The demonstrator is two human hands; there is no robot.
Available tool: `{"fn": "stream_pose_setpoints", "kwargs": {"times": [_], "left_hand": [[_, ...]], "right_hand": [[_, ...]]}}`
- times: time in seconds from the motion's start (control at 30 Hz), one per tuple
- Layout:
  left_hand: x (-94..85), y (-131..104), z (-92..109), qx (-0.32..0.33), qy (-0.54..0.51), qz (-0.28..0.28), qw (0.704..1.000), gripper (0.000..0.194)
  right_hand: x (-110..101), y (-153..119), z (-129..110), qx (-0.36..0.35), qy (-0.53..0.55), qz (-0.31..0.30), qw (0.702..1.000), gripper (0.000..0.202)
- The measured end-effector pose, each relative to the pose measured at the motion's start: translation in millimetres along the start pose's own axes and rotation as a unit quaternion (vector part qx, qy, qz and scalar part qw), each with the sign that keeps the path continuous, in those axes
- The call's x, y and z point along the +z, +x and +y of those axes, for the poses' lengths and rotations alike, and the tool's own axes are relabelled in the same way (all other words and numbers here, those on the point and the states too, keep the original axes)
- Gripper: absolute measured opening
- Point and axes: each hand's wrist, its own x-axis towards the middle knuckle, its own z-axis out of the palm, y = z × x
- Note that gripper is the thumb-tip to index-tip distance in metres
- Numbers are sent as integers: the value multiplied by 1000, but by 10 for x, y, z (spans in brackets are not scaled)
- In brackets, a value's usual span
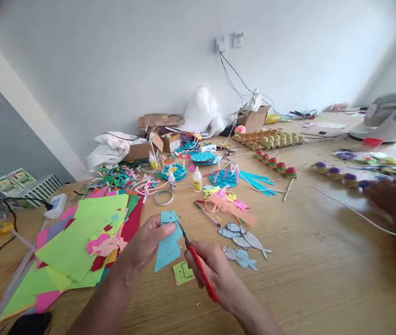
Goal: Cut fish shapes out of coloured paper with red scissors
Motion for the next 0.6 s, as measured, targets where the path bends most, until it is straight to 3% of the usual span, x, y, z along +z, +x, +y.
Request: {"fn": "stream_pose_setpoints", "kwargs": {"times": [0.4,0.6], "left_hand": [[36,-23,35,-7,-21,-12,1000,27],[26,-19,16,9,0,15,1000,28]], "right_hand": [[-7,0,-31,8,-9,16,1000,51],[8,14,-56,18,-6,22,1000,49]]}}
